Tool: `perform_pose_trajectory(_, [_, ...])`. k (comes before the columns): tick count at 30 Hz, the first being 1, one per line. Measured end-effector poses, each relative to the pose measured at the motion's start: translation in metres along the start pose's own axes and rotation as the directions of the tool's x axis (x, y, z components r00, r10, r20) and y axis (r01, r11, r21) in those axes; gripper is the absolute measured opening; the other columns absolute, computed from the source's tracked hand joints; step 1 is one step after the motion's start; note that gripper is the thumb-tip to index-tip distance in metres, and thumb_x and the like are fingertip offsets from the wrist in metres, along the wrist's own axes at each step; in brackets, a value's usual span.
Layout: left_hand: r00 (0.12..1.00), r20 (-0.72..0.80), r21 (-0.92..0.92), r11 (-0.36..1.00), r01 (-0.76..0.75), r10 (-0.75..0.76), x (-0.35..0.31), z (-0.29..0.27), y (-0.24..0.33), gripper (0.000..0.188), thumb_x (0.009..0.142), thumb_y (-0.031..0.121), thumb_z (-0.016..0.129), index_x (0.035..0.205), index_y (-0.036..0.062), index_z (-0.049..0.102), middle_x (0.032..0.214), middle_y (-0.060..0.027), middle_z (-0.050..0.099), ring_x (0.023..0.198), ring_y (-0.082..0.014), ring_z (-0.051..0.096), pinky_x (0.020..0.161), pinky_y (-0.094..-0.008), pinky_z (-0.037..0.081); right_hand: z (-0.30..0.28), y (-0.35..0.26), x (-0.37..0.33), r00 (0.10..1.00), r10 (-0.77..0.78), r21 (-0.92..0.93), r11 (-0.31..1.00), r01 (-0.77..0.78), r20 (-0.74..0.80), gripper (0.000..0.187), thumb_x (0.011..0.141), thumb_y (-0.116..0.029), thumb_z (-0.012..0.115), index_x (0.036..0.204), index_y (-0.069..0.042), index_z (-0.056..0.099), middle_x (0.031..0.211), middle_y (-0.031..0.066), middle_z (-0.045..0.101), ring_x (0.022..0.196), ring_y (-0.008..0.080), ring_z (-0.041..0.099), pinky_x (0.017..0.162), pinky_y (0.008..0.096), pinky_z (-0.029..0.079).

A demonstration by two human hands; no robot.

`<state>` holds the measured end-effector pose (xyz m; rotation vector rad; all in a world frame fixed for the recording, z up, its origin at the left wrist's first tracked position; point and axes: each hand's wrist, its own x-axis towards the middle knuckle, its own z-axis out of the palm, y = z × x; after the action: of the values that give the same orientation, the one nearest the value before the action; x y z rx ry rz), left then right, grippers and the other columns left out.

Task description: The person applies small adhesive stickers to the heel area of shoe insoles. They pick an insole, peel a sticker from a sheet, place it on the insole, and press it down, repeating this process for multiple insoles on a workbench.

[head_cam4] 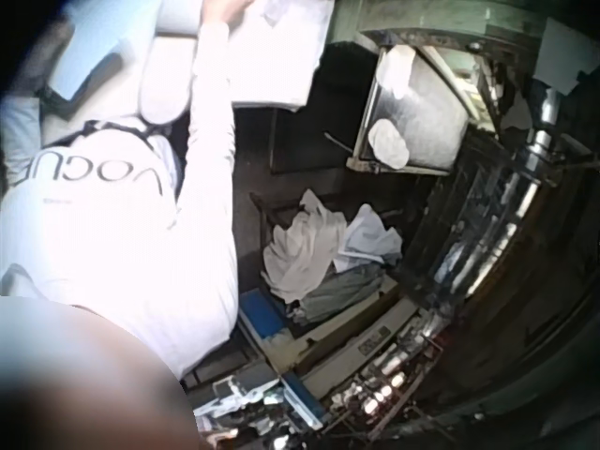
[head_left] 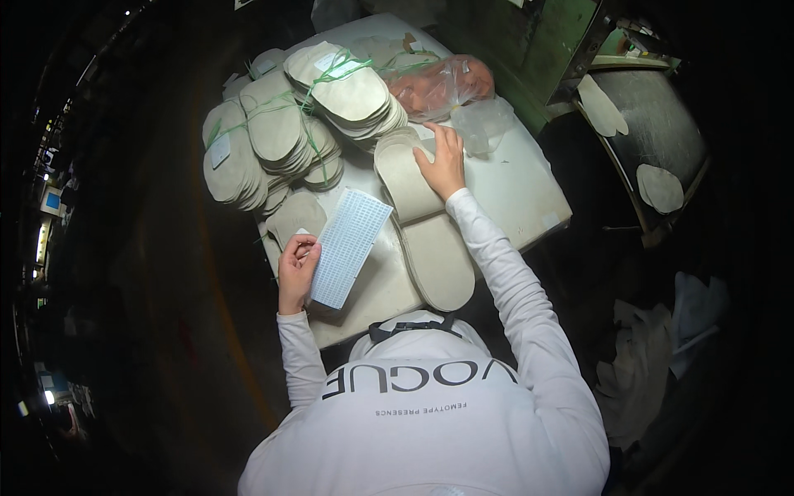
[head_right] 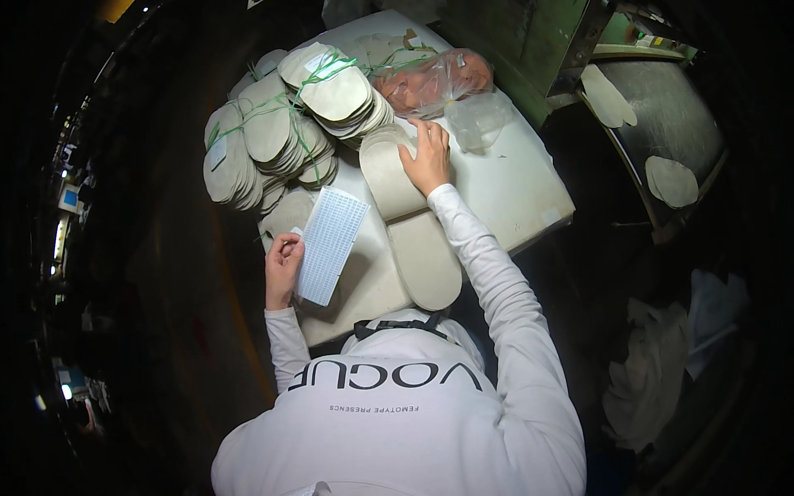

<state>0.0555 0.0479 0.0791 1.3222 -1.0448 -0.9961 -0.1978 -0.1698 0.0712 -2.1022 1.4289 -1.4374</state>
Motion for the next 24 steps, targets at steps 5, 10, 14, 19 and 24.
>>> perform_pose_trajectory(5, [0.955,0.285,0.346,0.938,-0.022,-0.083,-0.002,0.028,0.024,0.013,0.091,0.012,0.067,0.098,0.0016,0.066,0.079,0.0008,0.064,0.067,-0.0019,0.053,0.061,-0.0178,0.043,-0.051,-0.04,-0.025,0.965,-0.103,0.352,0.936,0.012,0.242,0.029,0.082,-0.014,0.071,0.11,-0.005,0.066,0.105,0.0094,0.064,0.095,0.0254,0.061,0.084,0.0371,0.049])
perform_pose_trajectory(10, [0.914,0.36,0.364,0.93,0.047,-0.187,0.001,0.05,0.03,0.015,0.086,0.013,0.072,0.095,0.0013,0.068,0.072,0.0025,0.064,0.06,-0.0025,0.052,0.057,-0.0192,0.042,-0.097,-0.059,-0.065,0.666,-0.27,0.365,0.931,-0.003,0.695,0.021,0.083,-0.02,0.073,0.096,-0.004,0.07,0.09,0.012,0.07,0.082,0.0235,0.068,0.072,0.0308,0.051])
perform_pose_trajectory(14, [0.854,0.484,0.327,0.945,0.025,-0.19,0.004,0.055,0.032,0.019,0.082,0.011,0.077,0.095,-0.0012,0.069,0.071,0.0016,0.065,0.061,-0.0026,0.054,0.056,-0.019,0.042,-0.111,-0.051,-0.078,0.668,-0.072,0.314,0.916,-0.249,0.74,0.022,0.083,-0.023,0.074,0.091,-0.002,0.071,0.082,0.0133,0.07,0.072,0.0239,0.068,0.067,0.0314,0.051])
perform_pose_trajectory(19, [0.841,0.485,0.328,0.942,0.077,-0.238,0.005,0.06,0.038,0.021,0.082,0.012,0.075,0.097,-0.0035,0.073,0.077,-0.0084,0.072,0.067,-0.0086,0.065,0.065,-0.0235,0.053,-0.121,-0.046,-0.083,0.648,0.038,0.22,0.924,-0.312,0.761,0.02,0.082,-0.022,0.074,0.087,-0.002,0.072,0.08,0.0119,0.071,0.073,0.0252,0.067,0.069,0.0334,0.05])
perform_pose_trajectory(24, [0.868,0.453,0.457,0.889,-0.032,-0.202,0.005,0.065,0.046,0.019,0.087,0.012,0.071,0.095,-0.0051,0.073,0.079,-0.0077,0.072,0.069,-0.0087,0.065,0.067,-0.0232,0.053,-0.116,-0.059,-0.095,0.884,-0.123,0.203,0.979,0.033,0.451,0.013,0.079,-0.016,0.073,0.089,-0.008,0.072,0.091,0.0049,0.07,0.095,0.0231,0.064,0.084,0.0363,0.046])
